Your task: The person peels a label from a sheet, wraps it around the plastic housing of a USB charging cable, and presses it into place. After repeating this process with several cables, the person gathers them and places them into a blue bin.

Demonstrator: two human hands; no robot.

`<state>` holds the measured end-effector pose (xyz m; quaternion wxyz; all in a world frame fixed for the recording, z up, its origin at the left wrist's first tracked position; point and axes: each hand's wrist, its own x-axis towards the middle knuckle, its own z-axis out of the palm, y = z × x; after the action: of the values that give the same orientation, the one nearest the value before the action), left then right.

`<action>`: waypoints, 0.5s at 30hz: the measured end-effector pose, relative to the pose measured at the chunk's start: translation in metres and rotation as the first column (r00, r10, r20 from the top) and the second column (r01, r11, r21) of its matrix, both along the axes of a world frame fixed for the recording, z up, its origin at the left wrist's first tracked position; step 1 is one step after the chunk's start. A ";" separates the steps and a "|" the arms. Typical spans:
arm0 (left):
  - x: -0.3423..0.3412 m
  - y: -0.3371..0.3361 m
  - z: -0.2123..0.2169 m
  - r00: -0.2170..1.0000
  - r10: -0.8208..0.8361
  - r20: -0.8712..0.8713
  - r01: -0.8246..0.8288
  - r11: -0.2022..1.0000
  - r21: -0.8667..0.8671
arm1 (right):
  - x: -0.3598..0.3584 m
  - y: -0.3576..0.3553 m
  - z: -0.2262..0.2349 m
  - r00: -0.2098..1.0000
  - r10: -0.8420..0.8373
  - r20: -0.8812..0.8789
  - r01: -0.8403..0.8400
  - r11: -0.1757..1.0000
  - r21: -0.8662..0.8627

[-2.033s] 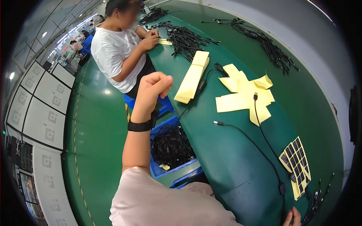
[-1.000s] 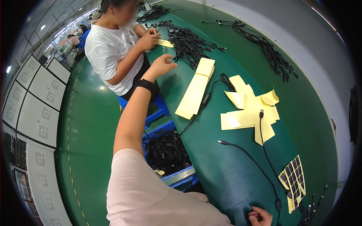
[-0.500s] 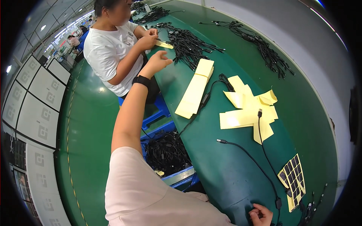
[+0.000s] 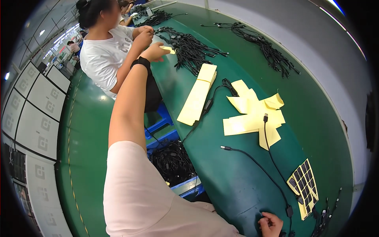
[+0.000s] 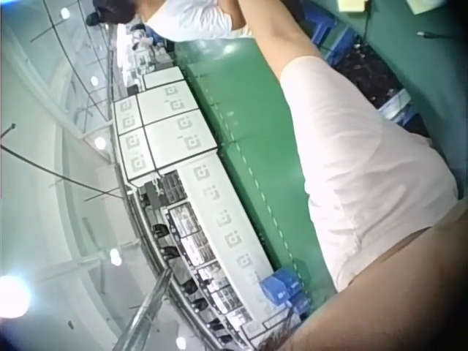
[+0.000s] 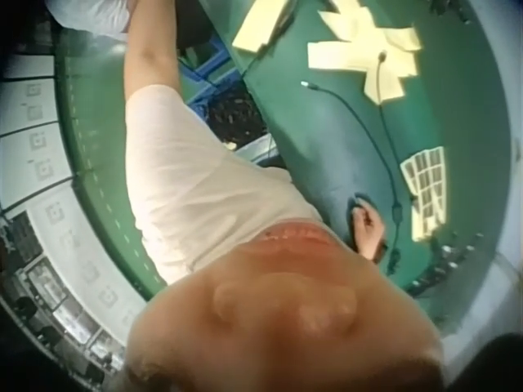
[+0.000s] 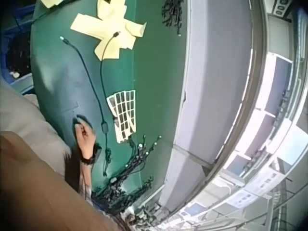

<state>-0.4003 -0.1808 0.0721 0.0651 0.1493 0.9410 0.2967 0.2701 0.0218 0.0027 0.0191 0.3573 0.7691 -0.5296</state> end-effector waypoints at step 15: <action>-0.013 -0.012 -0.036 0.998 -0.057 0.025 0.061 0.960 -0.272 | 0.002 0.006 -0.007 0.998 -0.033 -0.049 0.032 0.999 -0.011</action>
<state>-0.4132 -0.1927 0.0362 0.1017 0.1645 0.9674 0.1635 0.2725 0.0281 -0.0047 -0.0067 0.3565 0.7605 -0.5426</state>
